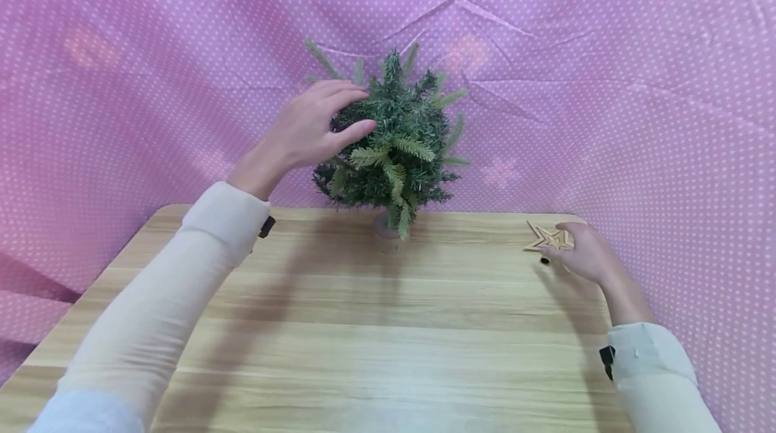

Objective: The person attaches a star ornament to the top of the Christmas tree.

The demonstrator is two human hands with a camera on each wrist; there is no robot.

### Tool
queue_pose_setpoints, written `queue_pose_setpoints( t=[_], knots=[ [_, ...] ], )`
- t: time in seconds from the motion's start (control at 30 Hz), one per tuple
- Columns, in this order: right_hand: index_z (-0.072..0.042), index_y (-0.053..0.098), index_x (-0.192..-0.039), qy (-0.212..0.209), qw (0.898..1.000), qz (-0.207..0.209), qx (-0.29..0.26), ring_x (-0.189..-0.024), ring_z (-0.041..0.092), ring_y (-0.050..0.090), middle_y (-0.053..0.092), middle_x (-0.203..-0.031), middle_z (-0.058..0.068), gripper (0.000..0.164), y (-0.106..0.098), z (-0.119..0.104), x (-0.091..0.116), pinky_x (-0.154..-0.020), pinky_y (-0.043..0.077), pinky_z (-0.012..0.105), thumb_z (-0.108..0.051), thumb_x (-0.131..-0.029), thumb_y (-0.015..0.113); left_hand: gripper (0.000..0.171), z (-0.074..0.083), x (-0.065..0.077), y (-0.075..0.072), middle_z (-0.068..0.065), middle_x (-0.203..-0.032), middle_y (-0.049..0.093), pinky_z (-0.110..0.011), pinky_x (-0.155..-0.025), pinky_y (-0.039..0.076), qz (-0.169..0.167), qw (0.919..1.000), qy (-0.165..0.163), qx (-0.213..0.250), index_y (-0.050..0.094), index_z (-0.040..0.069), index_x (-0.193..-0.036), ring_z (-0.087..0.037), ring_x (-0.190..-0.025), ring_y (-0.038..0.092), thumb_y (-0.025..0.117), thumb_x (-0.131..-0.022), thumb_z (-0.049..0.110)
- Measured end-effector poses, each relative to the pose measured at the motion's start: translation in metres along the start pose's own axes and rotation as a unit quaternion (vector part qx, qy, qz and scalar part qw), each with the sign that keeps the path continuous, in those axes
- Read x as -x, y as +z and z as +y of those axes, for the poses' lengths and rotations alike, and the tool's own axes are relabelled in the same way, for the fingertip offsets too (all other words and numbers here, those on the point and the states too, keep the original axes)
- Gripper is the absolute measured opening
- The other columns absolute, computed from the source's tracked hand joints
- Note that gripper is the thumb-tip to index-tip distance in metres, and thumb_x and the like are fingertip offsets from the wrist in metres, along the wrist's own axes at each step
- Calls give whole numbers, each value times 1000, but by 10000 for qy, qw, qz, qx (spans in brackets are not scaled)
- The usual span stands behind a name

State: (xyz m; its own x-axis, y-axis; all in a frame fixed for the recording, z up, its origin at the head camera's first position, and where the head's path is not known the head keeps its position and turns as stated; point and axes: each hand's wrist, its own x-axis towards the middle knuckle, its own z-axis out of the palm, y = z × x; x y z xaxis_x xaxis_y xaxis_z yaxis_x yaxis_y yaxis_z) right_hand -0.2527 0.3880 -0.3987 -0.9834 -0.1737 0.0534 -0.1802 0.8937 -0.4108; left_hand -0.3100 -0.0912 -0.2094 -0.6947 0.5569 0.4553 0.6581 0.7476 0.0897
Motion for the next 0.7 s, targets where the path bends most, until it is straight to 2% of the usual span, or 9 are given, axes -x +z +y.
queue_pose_setpoints(
  t=[0.37,0.57,0.7],
  knots=[
    [20,37,-142,236,9992,-326,-89,-124,69,35,36,-139,50,84,2,24,1,-98,32,79,-43,-96,68,71,8,-14,3,-7,-153,48,-45,-120,28,-154,9998,3,134,51,13,-149,-24,-145,37,50,-99,63],
    [20,37,-142,289,9987,-412,-97,-123,70,35,35,-139,50,84,2,32,1,-97,31,80,-42,-95,70,78,11,-17,-1,-5,-157,44,-47,-120,28,-582,9979,-252,133,43,19,-155,-24,-147,35,47,-97,70],
    [18,35,-144,349,9976,-568,-163,-123,71,34,32,-141,50,85,1,35,3,-93,31,82,-41,-94,71,80,10,-19,-1,-6,-158,41,-48,-121,26,-731,9966,-345,183,41,20,-157,-25,-148,33,46,-96,72]
  ],
)
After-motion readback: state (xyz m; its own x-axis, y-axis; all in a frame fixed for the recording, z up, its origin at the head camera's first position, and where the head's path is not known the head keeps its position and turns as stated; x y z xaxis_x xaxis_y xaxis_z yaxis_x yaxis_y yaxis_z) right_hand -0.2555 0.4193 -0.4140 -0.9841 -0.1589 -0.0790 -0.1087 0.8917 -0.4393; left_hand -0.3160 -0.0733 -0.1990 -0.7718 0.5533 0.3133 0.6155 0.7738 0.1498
